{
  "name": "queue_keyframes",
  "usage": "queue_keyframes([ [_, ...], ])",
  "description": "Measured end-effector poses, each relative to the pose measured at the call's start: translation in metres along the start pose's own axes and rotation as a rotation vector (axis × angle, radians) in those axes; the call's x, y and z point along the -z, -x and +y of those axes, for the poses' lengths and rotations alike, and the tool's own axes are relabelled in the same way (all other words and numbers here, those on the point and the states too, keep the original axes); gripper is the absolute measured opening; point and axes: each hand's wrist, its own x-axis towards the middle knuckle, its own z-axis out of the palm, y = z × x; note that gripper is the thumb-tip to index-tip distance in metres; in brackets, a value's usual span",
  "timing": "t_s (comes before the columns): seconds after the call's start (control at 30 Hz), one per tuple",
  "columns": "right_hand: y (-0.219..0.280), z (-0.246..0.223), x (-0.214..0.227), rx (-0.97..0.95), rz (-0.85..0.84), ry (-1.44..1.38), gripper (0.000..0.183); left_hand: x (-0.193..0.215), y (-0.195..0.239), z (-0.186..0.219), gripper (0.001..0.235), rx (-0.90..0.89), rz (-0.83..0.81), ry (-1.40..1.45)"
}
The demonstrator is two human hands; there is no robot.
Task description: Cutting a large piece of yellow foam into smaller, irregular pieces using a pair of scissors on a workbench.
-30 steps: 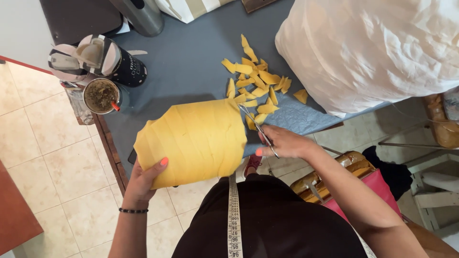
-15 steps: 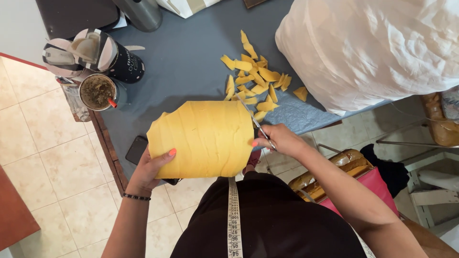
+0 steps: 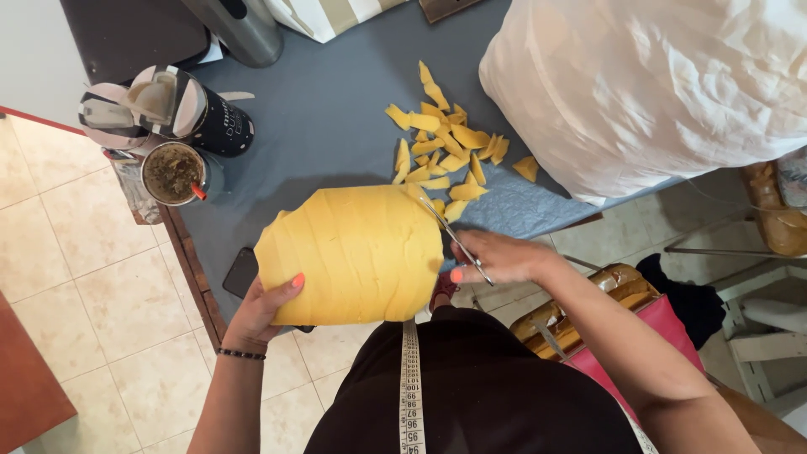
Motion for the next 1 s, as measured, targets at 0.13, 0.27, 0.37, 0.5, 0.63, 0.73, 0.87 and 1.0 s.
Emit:
queue_keyframes([
  [0.13, -0.012, 0.011, -0.012, 0.047, 0.154, -0.05, 0.057, 0.009, -0.008, -0.006, 0.037, 0.033, 0.043, -0.041],
  [0.27, -0.022, 0.034, -0.032, -0.003, 0.318, -0.103, 0.047, -0.003, -0.011, 0.001, 0.053, 0.001, 0.073, -0.094],
  [0.37, -0.023, 0.045, -0.034, -0.015, 0.349, -0.162, 0.046, 0.02, -0.026, -0.013, 0.088, -0.086, 0.145, -0.279],
  [0.5, -0.013, 0.04, -0.031, 0.053, 0.426, 0.062, 0.045, 0.026, -0.04, -0.026, 0.121, -0.806, 0.281, -1.197],
  [0.63, -0.007, 0.02, -0.035, 0.033, 0.466, 0.182, 0.047, -0.046, -0.068, -0.008, 0.097, -1.171, 0.144, -1.418],
  [0.73, -0.004, 0.018, -0.032, 0.008, 0.474, 0.176, 0.049, -0.065, -0.118, -0.017, 0.085, -1.223, 0.013, -1.513],
  [0.87, 0.003, 0.019, -0.022, 0.066, 0.369, 0.111, 0.048, -0.061, -0.151, -0.022, 0.063, -0.848, -0.328, -1.516],
  [1.0, -0.005, 0.016, -0.013, -0.009, 0.284, 0.165, 0.059, -0.059, -0.163, -0.038, 0.059, -0.791, -0.47, -1.534],
])
